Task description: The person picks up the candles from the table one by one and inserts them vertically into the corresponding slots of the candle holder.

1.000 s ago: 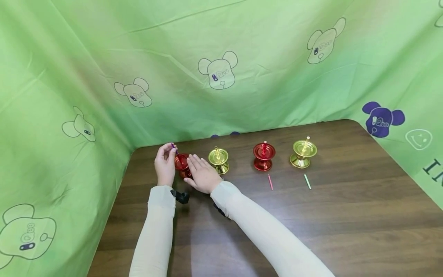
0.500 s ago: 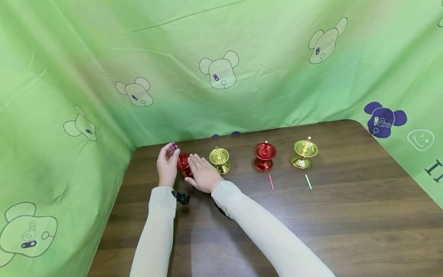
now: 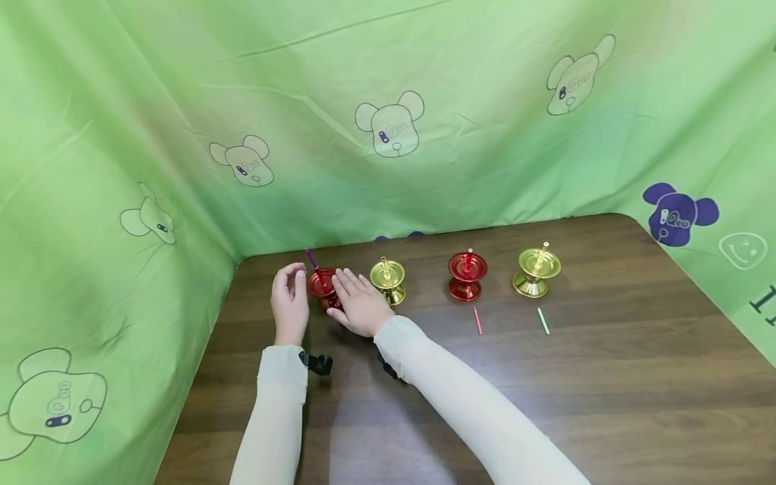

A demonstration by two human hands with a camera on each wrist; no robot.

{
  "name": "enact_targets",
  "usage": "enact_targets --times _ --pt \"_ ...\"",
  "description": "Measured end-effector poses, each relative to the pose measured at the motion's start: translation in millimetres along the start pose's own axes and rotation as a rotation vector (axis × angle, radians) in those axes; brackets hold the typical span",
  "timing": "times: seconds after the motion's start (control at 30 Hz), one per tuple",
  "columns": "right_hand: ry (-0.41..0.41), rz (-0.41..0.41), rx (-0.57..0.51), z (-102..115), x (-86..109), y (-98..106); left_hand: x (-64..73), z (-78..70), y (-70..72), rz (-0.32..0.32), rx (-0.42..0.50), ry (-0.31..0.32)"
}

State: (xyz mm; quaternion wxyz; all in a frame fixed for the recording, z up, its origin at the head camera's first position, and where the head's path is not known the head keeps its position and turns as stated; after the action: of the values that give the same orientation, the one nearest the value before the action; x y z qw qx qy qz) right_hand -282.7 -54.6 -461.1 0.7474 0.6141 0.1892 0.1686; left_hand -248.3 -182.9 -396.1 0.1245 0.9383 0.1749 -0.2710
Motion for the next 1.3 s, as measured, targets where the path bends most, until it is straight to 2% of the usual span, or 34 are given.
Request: enact_targets --times 0.13,0.23,0.3,0.6,0.77,0.83,0.93,1.0,1.17,1.3 --pt "-0.006 -0.01 0.007 -2.5 2.6 3.5 4.8 10.6 -1.1 0.025 0.012 -0.022" --pt "0.013 -0.028 -0.009 -2.3 5.1 7.7 7.6 22.0 1.0 0.047 -0.008 -0.031" --pt "0.032 -0.046 -0.019 -1.9 7.7 11.5 9.8 23.4 4.4 0.063 -0.031 -0.038" --pt "0.125 -0.197 -0.101 0.5 27.8 33.2 19.3 15.0 17.5 0.098 -0.162 -0.106" --pt "0.17 -0.359 -0.164 -7.6 43.9 47.9 25.6 6.2 13.4 0.162 -0.258 -0.157" --pt "0.174 -0.418 -0.204 -13.6 50.5 53.7 27.5 1.6 9.4 0.197 -0.319 -0.201" --pt "0.148 -0.473 -0.253 -24.0 59.7 60.2 29.1 -4.8 2.4 0.241 -0.416 -0.279" --pt "0.112 -0.478 -0.291 -30.9 64.5 62.1 29.7 -9.0 -2.4 0.255 -0.453 -0.327" --pt "0.028 -0.465 -0.377 -45.3 75.3 61.2 29.9 -13.5 -15.9 0.304 -0.505 -0.38" --pt "-0.03 -0.479 -0.422 -53.1 82.2 57.3 29.1 -14.0 -28.0 0.362 -0.589 -0.434"
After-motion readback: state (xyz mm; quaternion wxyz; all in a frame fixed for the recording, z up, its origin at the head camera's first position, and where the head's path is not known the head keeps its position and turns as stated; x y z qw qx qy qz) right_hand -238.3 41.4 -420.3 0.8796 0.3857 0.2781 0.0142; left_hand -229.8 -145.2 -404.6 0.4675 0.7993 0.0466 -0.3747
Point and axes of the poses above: each hand's wrist, its own x-axis away from the middle knuckle, its own y-axis out of the back of the hand, z = x × y, the point moved 6 cm from there along -x, towards the middle knuckle, and after that the axes turned 8 degrees about -y, right-handed, at the moved point
